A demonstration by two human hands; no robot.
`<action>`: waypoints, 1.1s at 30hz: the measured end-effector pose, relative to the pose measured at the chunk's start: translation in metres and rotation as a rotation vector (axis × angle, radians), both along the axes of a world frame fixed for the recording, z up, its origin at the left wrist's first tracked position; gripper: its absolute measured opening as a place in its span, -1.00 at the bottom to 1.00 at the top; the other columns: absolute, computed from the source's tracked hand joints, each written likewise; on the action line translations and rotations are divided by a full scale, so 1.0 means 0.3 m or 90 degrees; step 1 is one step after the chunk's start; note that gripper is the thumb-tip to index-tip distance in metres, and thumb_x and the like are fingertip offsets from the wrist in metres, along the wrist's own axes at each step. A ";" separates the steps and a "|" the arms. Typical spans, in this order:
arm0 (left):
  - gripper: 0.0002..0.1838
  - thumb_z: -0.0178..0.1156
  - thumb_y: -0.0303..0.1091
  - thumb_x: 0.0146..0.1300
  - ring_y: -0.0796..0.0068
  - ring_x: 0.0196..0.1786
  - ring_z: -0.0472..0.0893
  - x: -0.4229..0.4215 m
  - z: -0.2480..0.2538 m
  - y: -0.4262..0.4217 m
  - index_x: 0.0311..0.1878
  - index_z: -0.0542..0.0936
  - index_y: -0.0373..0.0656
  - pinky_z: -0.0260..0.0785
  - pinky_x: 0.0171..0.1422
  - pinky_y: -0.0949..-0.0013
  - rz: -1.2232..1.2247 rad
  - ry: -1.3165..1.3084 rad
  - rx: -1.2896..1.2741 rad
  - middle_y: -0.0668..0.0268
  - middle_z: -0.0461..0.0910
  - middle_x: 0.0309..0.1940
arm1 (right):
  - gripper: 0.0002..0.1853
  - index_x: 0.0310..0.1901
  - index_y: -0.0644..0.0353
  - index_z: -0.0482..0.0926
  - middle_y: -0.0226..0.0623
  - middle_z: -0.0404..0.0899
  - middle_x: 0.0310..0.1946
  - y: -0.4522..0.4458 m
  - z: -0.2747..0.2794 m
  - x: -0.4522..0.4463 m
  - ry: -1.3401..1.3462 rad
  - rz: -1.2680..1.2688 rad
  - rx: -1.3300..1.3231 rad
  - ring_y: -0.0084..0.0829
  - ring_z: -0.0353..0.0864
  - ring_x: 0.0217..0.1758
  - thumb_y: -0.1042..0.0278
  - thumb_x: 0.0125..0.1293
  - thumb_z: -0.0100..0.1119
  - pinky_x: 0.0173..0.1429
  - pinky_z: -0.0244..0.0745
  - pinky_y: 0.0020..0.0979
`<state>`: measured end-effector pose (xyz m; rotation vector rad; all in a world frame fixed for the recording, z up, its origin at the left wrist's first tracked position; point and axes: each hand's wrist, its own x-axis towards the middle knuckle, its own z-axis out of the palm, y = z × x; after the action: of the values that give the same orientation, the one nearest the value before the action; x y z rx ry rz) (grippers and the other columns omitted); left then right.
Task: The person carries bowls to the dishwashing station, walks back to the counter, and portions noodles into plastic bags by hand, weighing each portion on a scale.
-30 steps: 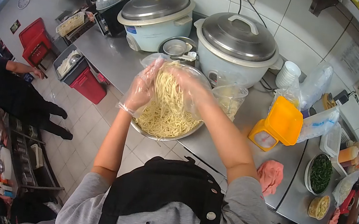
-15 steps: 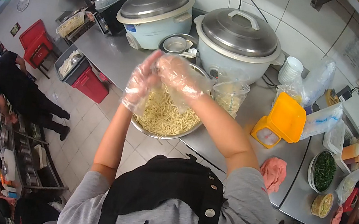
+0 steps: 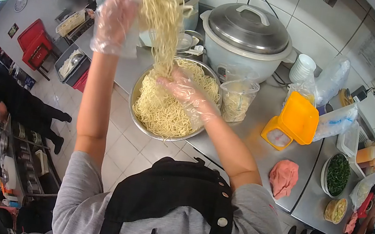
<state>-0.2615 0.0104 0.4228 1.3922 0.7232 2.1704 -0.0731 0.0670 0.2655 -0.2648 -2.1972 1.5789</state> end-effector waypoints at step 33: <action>-0.36 0.09 -0.57 0.21 0.66 -0.16 0.47 0.023 -0.230 -0.069 0.43 0.42 -0.21 0.37 0.01 0.49 0.135 0.115 -0.422 0.33 0.55 0.29 | -0.65 0.05 0.41 0.57 -0.20 0.63 -0.14 0.089 0.162 0.067 -0.034 -0.169 -0.137 -0.42 0.63 -0.05 0.30 0.36 0.17 0.11 0.55 -0.36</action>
<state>-0.2545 -0.0103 0.3537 1.1872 1.5459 1.6997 -0.0529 0.0937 0.3140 -0.6410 -1.9337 1.6714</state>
